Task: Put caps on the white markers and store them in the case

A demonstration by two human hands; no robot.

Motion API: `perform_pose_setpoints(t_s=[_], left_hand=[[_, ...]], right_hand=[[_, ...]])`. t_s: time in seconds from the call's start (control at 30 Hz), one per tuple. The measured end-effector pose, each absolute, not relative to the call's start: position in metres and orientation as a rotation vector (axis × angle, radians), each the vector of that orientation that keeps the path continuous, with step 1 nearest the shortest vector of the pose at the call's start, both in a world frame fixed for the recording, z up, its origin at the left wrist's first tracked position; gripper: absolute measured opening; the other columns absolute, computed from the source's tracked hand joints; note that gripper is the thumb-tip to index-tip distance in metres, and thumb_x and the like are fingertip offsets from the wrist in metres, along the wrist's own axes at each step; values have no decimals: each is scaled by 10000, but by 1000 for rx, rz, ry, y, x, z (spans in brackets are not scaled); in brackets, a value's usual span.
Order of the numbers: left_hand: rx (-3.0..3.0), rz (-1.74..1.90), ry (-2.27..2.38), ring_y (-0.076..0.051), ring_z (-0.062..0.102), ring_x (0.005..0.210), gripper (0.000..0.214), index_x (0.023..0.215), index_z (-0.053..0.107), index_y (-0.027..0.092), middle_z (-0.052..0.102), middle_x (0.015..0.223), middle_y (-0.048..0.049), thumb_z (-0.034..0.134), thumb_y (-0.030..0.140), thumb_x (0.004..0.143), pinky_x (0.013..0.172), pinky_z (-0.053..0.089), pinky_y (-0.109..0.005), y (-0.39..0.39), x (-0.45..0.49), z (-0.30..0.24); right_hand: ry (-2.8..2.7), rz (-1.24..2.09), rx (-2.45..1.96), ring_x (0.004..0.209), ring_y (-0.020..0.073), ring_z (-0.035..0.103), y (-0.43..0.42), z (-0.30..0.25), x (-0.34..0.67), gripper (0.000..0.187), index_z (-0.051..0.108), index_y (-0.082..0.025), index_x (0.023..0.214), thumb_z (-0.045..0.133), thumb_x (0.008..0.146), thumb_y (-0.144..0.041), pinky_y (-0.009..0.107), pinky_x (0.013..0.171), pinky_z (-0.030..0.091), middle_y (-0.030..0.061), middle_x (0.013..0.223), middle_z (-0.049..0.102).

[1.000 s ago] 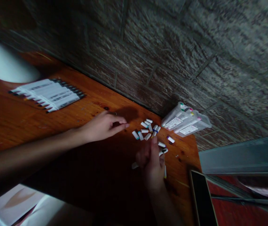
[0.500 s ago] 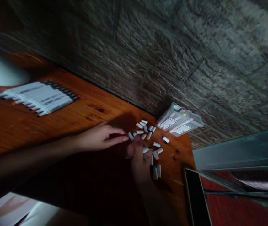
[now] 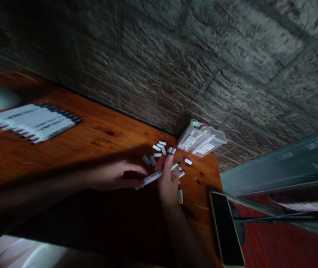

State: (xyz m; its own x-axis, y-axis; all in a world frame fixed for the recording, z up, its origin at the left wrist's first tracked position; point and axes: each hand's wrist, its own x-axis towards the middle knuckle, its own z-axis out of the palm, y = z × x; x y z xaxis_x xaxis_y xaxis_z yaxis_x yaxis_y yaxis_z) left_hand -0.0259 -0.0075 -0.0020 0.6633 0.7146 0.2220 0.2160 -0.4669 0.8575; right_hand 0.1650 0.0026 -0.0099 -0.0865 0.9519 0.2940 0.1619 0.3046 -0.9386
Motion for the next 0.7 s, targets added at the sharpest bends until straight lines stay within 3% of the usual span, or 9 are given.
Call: perform_pose_setpoints(t_s=[0.17,0.27,0.33,0.5,0.7], left_hand=[[1921,712,674,-133,635,751,164,878,695,149,707,809,-28,615,287,915,699,467,-227,-9,-27,1],[1630,852,663,-137,648,776,150,954,656,134,705,864,-48,619,275,916,730,506,-253,-4,-31,5],[1372,913,656,-142,669,772,180,1018,633,136,720,868,-58,619,289,924,709,521,-257,0,-35,8],[871,1034,575,-156,711,862,163,1013,670,132,761,1023,-123,639,257,913,731,522,-237,8,-40,7],[638,966,480,-150,717,837,206,949,704,129,763,1081,-124,536,248,948,770,517,-250,12,-38,1]], right_hand=[[-1308,1161,-1081,477,106,469,2,-8,167,410,603,-202,753,612,850,-601,235,443,374,-38,596,552],[-1449,1099,-1026,670,150,629,11,-1,182,348,689,-211,951,710,801,-524,279,611,509,15,808,702],[-1576,860,-1105,808,184,662,22,2,195,312,709,-204,977,727,804,-463,333,751,529,55,934,734],[-1939,215,-1281,932,250,652,50,-4,211,226,733,-187,1011,636,885,-347,417,881,486,105,993,743],[-2177,14,-1252,911,263,653,66,-21,193,193,769,-206,935,581,907,-238,418,881,472,97,945,766]])
